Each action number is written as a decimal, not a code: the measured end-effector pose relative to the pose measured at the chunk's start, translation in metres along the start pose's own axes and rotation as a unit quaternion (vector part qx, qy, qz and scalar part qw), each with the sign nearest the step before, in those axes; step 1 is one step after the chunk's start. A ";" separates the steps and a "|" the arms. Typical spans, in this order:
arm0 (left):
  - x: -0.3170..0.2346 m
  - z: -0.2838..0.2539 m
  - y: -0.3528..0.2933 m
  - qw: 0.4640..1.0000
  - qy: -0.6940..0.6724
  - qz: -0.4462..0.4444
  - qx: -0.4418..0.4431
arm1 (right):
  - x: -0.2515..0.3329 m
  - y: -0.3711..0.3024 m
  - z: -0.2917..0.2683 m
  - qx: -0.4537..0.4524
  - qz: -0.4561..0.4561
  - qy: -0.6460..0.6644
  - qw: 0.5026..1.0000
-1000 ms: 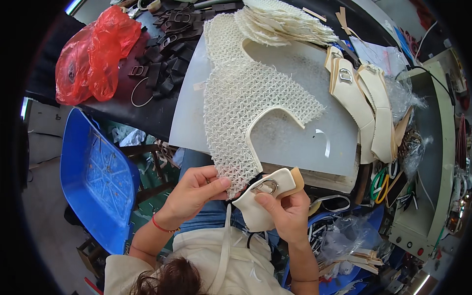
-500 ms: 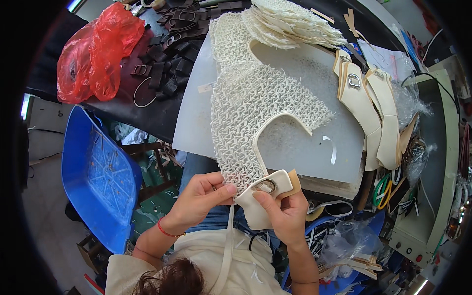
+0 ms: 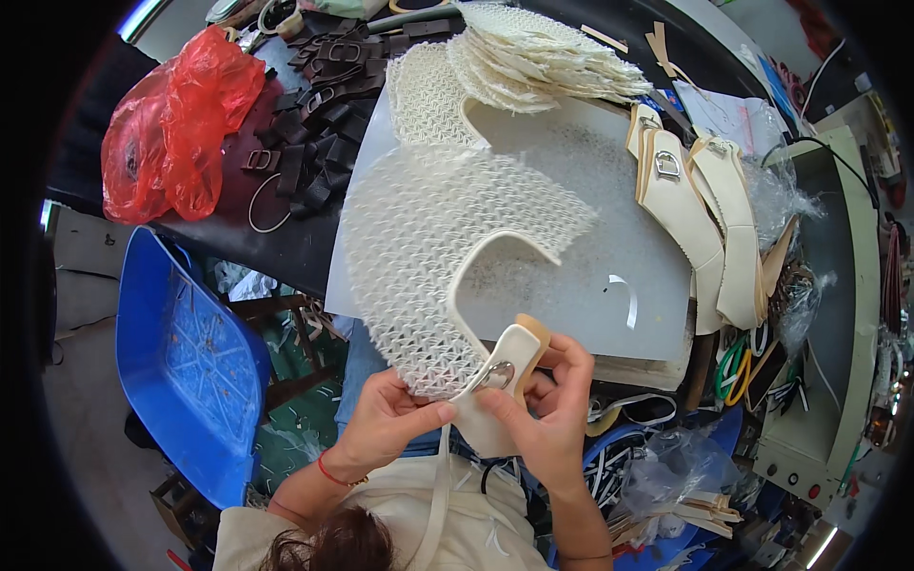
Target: The person assembles white woven sandals by hand. They pick up a woven upper and a sole, align them, and press the components together to form a finished sandal. The person repeats this process for multiple units, placing the completed sandals on the table.
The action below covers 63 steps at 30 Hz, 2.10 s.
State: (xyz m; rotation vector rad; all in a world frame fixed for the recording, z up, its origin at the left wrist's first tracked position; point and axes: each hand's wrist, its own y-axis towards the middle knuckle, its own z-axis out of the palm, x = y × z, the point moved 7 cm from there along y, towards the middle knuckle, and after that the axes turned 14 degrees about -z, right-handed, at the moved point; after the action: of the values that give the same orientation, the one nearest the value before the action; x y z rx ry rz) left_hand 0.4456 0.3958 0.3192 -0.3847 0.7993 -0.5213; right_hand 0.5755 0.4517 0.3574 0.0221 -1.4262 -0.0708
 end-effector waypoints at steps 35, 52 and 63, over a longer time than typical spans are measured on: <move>0.057 0.063 0.005 0.902 0.291 -0.271 0.167 | 0.139 -0.090 -0.153 0.284 -0.108 -0.540 0.785; -0.077 0.233 -0.033 0.900 0.241 0.270 0.241 | 0.197 -0.016 -0.111 0.116 -0.230 -0.007 0.966; -0.104 0.230 -0.097 0.234 0.722 0.646 -0.080 | 0.164 0.027 -0.045 0.243 -0.153 -0.041 0.957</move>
State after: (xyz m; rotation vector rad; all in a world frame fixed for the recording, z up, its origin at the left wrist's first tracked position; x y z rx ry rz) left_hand 0.5304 0.4071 0.5753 0.9437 2.5731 1.2059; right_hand 0.6443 0.4676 0.5143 0.6534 -1.4845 0.0270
